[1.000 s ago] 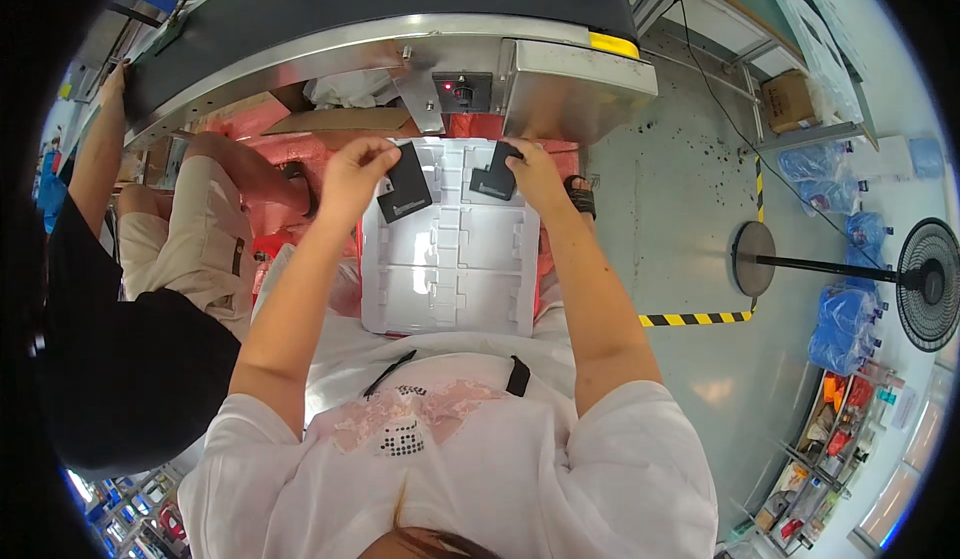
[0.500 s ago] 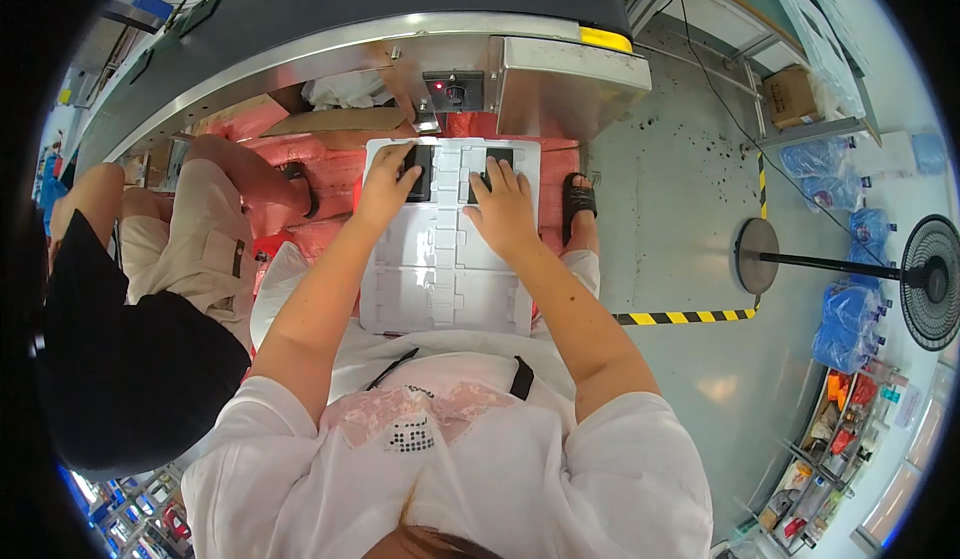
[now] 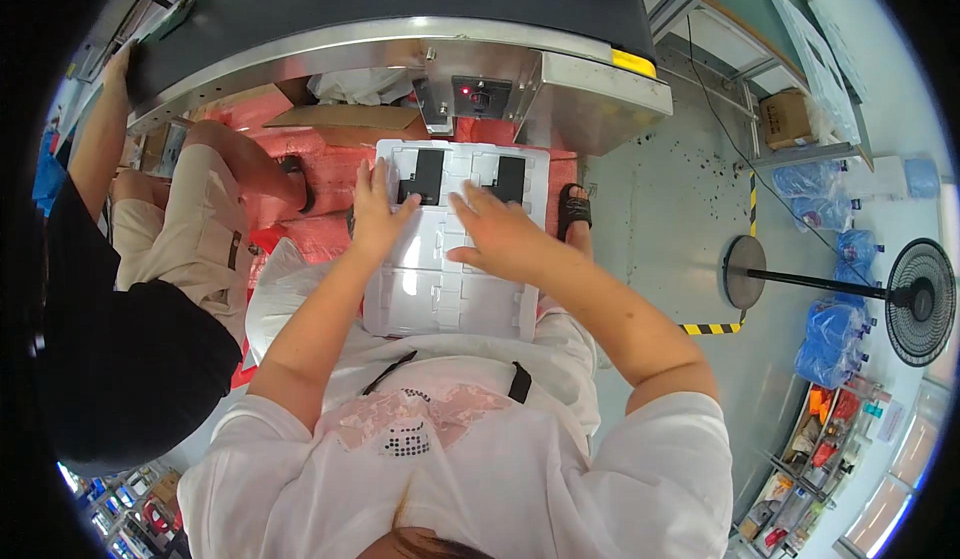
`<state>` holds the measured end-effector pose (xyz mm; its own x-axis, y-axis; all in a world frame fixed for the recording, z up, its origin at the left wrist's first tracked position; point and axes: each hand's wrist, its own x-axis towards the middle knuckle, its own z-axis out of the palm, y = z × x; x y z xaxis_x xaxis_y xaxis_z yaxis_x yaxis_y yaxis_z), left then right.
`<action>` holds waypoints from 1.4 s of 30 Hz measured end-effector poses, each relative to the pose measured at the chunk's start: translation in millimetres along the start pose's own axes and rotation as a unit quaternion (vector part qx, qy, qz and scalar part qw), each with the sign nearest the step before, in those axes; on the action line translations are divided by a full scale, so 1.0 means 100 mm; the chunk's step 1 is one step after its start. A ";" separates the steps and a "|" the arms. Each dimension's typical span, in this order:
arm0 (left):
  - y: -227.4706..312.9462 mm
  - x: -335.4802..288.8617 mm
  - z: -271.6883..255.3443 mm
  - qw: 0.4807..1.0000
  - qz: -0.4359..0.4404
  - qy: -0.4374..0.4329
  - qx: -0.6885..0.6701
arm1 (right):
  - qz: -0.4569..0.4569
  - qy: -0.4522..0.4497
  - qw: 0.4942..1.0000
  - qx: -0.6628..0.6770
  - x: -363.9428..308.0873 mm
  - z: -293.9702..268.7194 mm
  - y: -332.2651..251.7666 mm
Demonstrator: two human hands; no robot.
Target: The person places black rectangular electronic components into a white foam tray. They repeatedly pick up components from a nearby blue bin and arrange them into the tray's compartments. The person also handles the foam tray, moving it between a red stool and the conveyor belt area.
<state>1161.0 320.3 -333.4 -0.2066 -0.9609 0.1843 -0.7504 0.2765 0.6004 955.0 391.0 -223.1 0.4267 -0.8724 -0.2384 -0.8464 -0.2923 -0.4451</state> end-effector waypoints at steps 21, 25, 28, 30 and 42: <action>0.90 3.17 -1.64 0.926 0.306 -0.092 0.202 | 0.399 0.449 0.799 -0.013 1.53 -2.49 0.78; 1.26 3.19 -1.46 0.907 0.321 -0.093 0.256 | 0.387 0.494 0.772 -0.100 1.24 -2.29 0.71; 1.45 2.87 -1.51 0.921 0.234 -0.064 0.304 | 0.465 0.420 0.763 -0.160 1.45 -2.27 0.78; 1.58 2.63 -1.66 0.920 0.226 -0.017 0.320 | 0.481 0.389 0.780 -0.094 1.32 -2.48 0.60; 1.93 1.42 -2.20 0.967 0.250 0.032 -0.024 | 0.428 0.434 0.793 0.004 1.04 -2.64 0.98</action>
<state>1124.6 240.7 -20.3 -0.4954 -0.7047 0.5079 -0.5368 0.7080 0.4589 832.2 167.8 -64.0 -0.6861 -0.6915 0.2261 -0.7037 0.5520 -0.4473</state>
